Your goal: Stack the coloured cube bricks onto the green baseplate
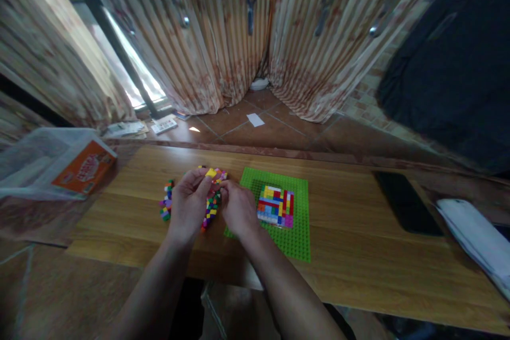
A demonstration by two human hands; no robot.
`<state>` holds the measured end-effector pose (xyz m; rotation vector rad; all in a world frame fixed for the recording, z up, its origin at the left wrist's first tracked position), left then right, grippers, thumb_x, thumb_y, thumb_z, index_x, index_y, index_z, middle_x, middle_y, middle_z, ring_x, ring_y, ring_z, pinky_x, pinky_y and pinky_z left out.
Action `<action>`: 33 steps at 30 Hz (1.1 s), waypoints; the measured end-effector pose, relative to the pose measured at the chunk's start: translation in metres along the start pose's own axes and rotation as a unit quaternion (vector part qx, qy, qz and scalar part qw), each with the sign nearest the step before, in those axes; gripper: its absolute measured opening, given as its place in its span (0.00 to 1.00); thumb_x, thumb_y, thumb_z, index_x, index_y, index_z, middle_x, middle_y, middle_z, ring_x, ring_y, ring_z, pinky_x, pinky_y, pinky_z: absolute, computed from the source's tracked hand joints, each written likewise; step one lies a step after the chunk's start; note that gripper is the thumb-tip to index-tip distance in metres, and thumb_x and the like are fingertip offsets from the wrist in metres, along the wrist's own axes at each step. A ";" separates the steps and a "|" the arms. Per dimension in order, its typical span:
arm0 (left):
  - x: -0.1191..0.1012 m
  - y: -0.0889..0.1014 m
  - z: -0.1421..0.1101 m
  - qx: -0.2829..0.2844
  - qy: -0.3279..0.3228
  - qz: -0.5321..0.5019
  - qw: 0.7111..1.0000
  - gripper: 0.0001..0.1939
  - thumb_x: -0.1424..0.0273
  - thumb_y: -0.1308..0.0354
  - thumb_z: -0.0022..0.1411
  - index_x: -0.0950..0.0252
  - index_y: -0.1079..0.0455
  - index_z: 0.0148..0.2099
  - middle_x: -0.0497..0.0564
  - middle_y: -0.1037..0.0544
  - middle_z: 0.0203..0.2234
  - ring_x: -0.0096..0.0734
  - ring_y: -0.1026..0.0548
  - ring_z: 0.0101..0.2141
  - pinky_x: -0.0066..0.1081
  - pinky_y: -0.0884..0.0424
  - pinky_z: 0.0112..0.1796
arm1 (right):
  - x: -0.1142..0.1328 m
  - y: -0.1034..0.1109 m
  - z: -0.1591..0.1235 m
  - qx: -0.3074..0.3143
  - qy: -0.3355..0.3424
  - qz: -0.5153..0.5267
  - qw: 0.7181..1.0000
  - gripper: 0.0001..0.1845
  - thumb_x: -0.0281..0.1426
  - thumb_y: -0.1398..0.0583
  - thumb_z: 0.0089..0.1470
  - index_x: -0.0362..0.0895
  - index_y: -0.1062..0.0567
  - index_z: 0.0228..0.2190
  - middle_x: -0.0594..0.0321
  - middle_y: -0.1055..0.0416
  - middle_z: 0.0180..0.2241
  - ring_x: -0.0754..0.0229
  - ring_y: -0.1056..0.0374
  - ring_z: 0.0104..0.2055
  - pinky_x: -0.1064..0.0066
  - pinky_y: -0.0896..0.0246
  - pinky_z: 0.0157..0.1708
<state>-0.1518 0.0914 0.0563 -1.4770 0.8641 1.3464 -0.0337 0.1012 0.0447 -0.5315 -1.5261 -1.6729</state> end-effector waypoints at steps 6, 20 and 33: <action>-0.004 -0.011 -0.003 0.045 -0.022 0.037 0.998 0.06 0.69 0.40 0.56 0.67 0.27 0.35 0.49 0.22 0.30 0.28 0.25 0.31 0.27 0.29 0.36 | -0.006 0.040 0.002 -0.114 -0.010 0.197 0.974 0.13 0.36 0.45 0.62 0.46 0.21 0.41 0.60 0.20 0.39 0.58 0.25 0.39 0.68 0.32 0.40; 0.008 -0.022 -0.012 0.019 -0.009 0.093 0.995 0.05 0.71 0.40 0.55 0.66 0.25 0.34 0.49 0.22 0.27 0.28 0.26 0.29 0.27 0.30 0.33 | 0.003 0.065 -0.011 -0.177 0.054 0.130 0.974 0.07 0.30 0.40 0.57 0.46 0.21 0.30 0.62 0.25 0.31 0.61 0.29 0.34 0.70 0.34 0.35; 0.023 -0.040 -0.015 0.037 0.055 -0.004 0.998 0.11 0.70 0.39 0.54 0.65 0.25 0.41 0.48 0.23 0.28 0.25 0.27 0.28 0.28 0.28 0.32 | -0.086 0.108 -0.010 -0.132 -0.111 0.180 0.968 0.14 0.42 0.38 0.52 0.45 0.19 0.33 0.61 0.21 0.31 0.57 0.27 0.33 0.66 0.34 0.35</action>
Point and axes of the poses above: each hand's wrist, its own z-axis towards the middle knuckle, its own y-axis out of the back of the hand, x = y × z, the point moved 10 cm from there along z, towards the middle knuckle
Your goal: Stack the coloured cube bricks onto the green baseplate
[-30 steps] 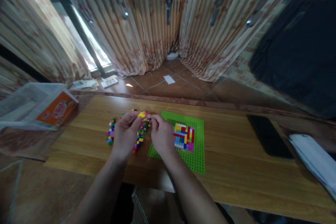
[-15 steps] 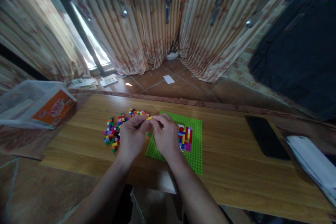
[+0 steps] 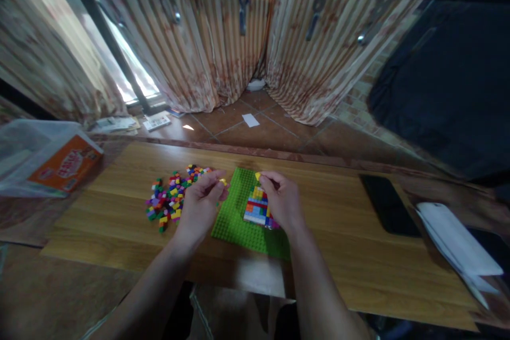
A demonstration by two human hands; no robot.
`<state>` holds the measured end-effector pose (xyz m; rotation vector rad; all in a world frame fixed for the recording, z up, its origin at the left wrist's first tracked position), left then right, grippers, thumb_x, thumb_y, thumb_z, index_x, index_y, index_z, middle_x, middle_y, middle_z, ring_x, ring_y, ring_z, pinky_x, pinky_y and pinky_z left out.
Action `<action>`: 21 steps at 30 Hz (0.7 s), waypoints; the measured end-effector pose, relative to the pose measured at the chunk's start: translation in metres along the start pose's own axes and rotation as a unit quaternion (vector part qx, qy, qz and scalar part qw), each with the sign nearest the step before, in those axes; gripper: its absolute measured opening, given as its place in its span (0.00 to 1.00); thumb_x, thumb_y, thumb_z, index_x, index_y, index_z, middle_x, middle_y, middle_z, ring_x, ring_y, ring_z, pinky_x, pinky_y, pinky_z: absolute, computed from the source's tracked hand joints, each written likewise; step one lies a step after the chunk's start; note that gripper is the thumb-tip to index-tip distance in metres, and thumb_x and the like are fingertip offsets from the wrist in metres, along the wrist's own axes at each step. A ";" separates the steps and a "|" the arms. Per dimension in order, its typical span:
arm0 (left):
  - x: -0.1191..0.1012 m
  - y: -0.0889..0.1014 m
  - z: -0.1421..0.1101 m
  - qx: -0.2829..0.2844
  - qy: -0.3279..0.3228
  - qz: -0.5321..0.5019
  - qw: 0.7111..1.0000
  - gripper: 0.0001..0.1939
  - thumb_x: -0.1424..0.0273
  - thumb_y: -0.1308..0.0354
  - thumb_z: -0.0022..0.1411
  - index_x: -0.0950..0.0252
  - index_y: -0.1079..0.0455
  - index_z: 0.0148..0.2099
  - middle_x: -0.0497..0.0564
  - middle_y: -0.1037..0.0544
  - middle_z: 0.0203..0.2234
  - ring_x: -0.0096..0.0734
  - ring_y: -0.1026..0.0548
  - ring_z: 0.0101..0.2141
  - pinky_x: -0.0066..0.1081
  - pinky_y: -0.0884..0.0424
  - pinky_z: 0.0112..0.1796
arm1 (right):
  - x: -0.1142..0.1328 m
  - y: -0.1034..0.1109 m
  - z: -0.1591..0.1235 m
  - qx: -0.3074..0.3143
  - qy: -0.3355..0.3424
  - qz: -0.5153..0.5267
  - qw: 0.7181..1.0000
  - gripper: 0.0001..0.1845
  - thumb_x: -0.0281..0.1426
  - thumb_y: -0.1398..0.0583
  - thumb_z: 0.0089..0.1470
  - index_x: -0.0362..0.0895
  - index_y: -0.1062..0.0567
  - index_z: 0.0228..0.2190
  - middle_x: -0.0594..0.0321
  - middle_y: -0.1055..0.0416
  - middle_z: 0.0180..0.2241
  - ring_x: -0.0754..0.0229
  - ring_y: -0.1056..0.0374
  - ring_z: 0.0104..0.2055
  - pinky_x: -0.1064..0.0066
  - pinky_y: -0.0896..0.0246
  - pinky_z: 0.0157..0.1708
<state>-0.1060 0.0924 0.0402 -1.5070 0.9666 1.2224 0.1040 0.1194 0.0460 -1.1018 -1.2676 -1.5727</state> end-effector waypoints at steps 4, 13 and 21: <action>0.004 -0.007 -0.001 0.020 0.005 0.021 1.000 0.09 0.70 0.41 0.55 0.66 0.25 0.38 0.48 0.24 0.26 0.26 0.27 0.28 0.27 0.29 0.32 | -0.009 0.023 0.006 -0.017 0.015 -0.043 0.999 0.13 0.41 0.38 0.51 0.45 0.20 0.30 0.60 0.21 0.31 0.56 0.27 0.34 0.65 0.35 0.38; 0.010 -0.020 -0.002 0.044 0.019 0.039 0.998 0.07 0.69 0.39 0.52 0.67 0.28 0.34 0.47 0.25 0.26 0.25 0.28 0.27 0.25 0.30 0.31 | 0.003 0.017 0.001 0.056 0.079 -0.151 0.984 0.12 0.39 0.41 0.55 0.46 0.21 0.30 0.61 0.22 0.33 0.58 0.29 0.34 0.66 0.36 0.37; 0.005 -0.024 -0.004 0.059 0.001 0.114 0.992 0.05 0.70 0.38 0.51 0.66 0.30 0.29 0.44 0.29 0.21 0.23 0.32 0.24 0.24 0.37 0.27 | 0.012 -0.001 -0.003 0.098 0.113 -0.193 0.970 0.10 0.34 0.43 0.58 0.47 0.22 0.31 0.62 0.23 0.33 0.59 0.29 0.36 0.65 0.37 0.40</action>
Point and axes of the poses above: each hand's wrist, its own z-axis towards the middle knuckle, its own y-axis out of the back of the hand, x = y × z, the point moved 10 cm from there along z, towards the middle knuckle
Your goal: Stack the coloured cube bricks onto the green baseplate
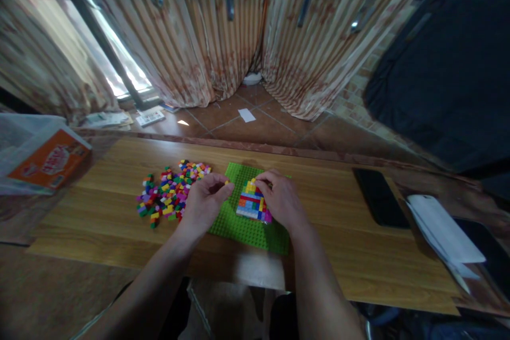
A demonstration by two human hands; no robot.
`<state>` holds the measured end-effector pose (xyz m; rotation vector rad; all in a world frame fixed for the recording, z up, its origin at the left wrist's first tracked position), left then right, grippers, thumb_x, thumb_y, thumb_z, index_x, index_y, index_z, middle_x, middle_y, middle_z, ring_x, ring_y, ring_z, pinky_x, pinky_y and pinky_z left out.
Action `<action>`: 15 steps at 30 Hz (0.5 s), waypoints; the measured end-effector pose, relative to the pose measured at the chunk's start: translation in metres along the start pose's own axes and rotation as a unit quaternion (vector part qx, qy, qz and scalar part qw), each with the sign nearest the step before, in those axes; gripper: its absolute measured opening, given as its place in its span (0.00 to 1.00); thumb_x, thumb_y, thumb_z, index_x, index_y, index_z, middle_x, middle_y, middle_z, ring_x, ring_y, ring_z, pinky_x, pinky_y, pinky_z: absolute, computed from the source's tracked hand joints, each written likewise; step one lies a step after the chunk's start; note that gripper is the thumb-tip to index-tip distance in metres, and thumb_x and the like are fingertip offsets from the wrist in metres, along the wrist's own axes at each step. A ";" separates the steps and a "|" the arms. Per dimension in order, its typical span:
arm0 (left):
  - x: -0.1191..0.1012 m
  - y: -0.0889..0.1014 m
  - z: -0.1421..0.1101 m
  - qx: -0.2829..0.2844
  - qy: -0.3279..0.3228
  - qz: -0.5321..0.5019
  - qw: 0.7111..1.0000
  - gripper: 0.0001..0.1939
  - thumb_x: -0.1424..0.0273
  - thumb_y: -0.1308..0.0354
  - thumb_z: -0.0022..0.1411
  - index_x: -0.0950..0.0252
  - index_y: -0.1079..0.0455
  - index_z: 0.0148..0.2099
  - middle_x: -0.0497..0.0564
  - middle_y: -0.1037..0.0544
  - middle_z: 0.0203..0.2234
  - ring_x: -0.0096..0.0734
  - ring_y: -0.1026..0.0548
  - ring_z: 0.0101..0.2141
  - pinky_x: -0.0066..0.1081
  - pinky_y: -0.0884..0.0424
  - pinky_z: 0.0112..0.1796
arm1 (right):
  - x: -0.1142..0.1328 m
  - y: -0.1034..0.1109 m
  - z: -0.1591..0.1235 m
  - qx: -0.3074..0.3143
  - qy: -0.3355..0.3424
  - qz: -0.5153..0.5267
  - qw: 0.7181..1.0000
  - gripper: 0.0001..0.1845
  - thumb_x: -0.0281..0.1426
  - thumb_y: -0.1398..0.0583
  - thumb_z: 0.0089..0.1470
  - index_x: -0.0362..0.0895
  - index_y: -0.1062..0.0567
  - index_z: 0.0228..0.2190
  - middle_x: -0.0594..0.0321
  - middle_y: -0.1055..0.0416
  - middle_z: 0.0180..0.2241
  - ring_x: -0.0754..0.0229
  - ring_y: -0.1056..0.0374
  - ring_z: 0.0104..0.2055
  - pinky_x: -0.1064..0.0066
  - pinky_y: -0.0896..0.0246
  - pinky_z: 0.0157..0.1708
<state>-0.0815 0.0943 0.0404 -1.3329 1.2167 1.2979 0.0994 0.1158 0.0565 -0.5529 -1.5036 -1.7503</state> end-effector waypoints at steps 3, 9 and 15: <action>0.002 0.000 0.000 0.000 -0.004 0.008 1.000 0.05 0.70 0.38 0.52 0.66 0.30 0.29 0.44 0.28 0.21 0.23 0.32 0.24 0.24 0.37 0.27 | 0.008 -0.007 0.002 0.016 0.023 -0.003 1.000 0.09 0.32 0.43 0.58 0.46 0.22 0.31 0.62 0.24 0.33 0.59 0.29 0.37 0.66 0.37 0.40; 0.005 -0.003 0.000 0.023 -0.021 0.074 0.997 0.06 0.73 0.42 0.56 0.66 0.25 0.36 0.48 0.22 0.27 0.28 0.26 0.29 0.26 0.33 0.32 | 0.011 -0.015 0.003 0.024 0.021 -0.026 0.999 0.09 0.32 0.43 0.58 0.46 0.22 0.32 0.61 0.25 0.33 0.58 0.29 0.37 0.66 0.38 0.40; 0.004 -0.010 -0.004 0.043 -0.036 0.199 0.978 0.15 0.74 0.47 0.60 0.65 0.23 0.47 0.53 0.19 0.32 0.34 0.23 0.32 0.31 0.30 0.37 | 0.011 -0.015 0.003 0.016 0.015 -0.046 0.999 0.09 0.31 0.43 0.58 0.46 0.22 0.32 0.61 0.24 0.34 0.58 0.29 0.37 0.66 0.38 0.40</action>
Point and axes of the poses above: each hand's wrist, its own z-axis towards the middle knuckle, its own y-axis out of the back of the hand, x = y × z, the point moved 10 cm from there along z, towards the middle knuckle
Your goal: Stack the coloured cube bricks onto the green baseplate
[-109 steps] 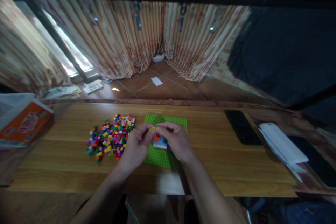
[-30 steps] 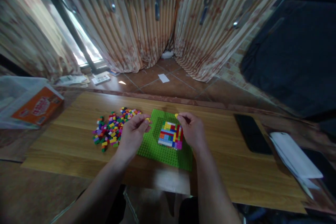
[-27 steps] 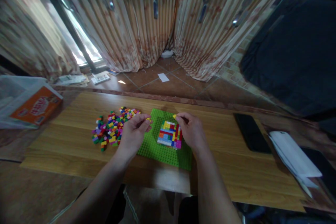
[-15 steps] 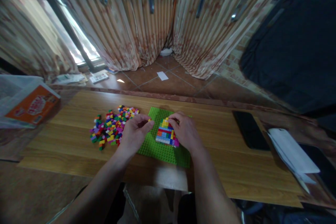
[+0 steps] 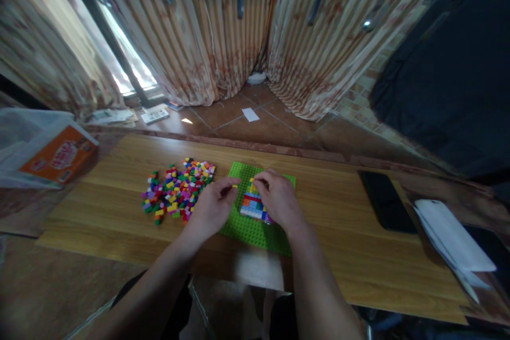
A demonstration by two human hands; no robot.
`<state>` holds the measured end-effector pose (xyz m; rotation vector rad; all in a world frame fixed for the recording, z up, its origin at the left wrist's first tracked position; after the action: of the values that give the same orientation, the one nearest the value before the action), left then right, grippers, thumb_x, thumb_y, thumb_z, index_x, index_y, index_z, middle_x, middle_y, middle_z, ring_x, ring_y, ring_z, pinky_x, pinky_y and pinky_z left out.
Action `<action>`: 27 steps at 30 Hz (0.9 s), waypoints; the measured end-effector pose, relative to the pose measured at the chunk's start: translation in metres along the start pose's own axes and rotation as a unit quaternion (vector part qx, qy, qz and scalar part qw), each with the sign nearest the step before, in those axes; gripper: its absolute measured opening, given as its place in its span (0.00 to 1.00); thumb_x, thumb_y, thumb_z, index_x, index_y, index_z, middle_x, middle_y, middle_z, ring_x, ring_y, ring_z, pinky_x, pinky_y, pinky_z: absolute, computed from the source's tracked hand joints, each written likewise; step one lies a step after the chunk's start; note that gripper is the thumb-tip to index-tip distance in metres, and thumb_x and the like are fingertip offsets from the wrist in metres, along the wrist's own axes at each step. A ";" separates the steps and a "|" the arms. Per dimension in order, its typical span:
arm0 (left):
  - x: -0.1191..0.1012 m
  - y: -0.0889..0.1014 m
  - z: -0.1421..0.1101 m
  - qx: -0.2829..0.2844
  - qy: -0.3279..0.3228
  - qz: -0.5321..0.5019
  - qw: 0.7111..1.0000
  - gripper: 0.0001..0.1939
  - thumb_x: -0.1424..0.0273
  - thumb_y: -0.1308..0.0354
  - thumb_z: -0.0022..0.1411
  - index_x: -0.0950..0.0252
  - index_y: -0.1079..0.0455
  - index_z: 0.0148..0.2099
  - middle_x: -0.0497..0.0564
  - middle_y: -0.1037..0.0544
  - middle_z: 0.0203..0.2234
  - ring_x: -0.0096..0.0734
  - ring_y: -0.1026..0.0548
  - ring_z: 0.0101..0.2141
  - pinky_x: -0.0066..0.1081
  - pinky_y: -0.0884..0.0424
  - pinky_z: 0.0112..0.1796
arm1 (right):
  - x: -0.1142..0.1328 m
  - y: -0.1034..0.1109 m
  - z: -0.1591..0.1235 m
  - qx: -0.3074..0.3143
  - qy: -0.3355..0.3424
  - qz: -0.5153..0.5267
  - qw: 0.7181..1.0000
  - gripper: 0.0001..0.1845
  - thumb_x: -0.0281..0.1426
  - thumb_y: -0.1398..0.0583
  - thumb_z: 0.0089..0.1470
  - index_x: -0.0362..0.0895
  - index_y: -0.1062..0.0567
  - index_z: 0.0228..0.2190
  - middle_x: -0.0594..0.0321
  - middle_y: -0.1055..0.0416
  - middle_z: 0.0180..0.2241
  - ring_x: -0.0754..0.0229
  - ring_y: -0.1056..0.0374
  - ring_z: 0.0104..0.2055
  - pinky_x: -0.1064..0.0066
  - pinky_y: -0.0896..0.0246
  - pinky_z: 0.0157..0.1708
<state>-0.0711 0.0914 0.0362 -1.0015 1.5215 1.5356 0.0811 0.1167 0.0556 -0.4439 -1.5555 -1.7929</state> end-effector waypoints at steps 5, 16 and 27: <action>-0.005 -0.008 -0.001 0.025 -0.010 0.095 0.995 0.20 0.75 0.50 0.63 0.65 0.26 0.54 0.58 0.18 0.41 0.39 0.21 0.39 0.36 0.28 0.45 | 0.005 -0.002 0.002 0.007 0.022 -0.025 0.999 0.09 0.30 0.44 0.59 0.46 0.23 0.32 0.60 0.25 0.34 0.57 0.29 0.38 0.65 0.38 0.41; -0.012 -0.024 -0.004 0.070 -0.016 0.135 0.988 0.23 0.77 0.53 0.64 0.63 0.29 0.58 0.58 0.21 0.48 0.41 0.22 0.47 0.37 0.29 0.49 | 0.010 -0.005 0.007 0.003 0.033 -0.053 0.998 0.11 0.29 0.44 0.58 0.46 0.21 0.30 0.59 0.24 0.33 0.56 0.29 0.37 0.64 0.38 0.40; -0.010 -0.027 -0.004 0.063 -0.032 0.160 0.985 0.23 0.75 0.52 0.65 0.60 0.29 0.58 0.57 0.19 0.45 0.40 0.21 0.42 0.35 0.27 0.45 | 0.006 -0.002 0.006 -0.010 0.022 -0.022 0.999 0.11 0.29 0.42 0.56 0.46 0.20 0.28 0.60 0.22 0.31 0.57 0.27 0.34 0.65 0.36 0.38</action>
<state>-0.0426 0.0884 0.0343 -0.6515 1.7742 1.6461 0.0743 0.1208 0.0593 -0.3798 -1.5298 -1.8397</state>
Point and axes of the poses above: each hand's wrist, its own z-axis towards the middle knuckle, its own y-axis out of the back of the hand, x = y × z, the point moved 10 cm from there along z, towards the middle knuckle
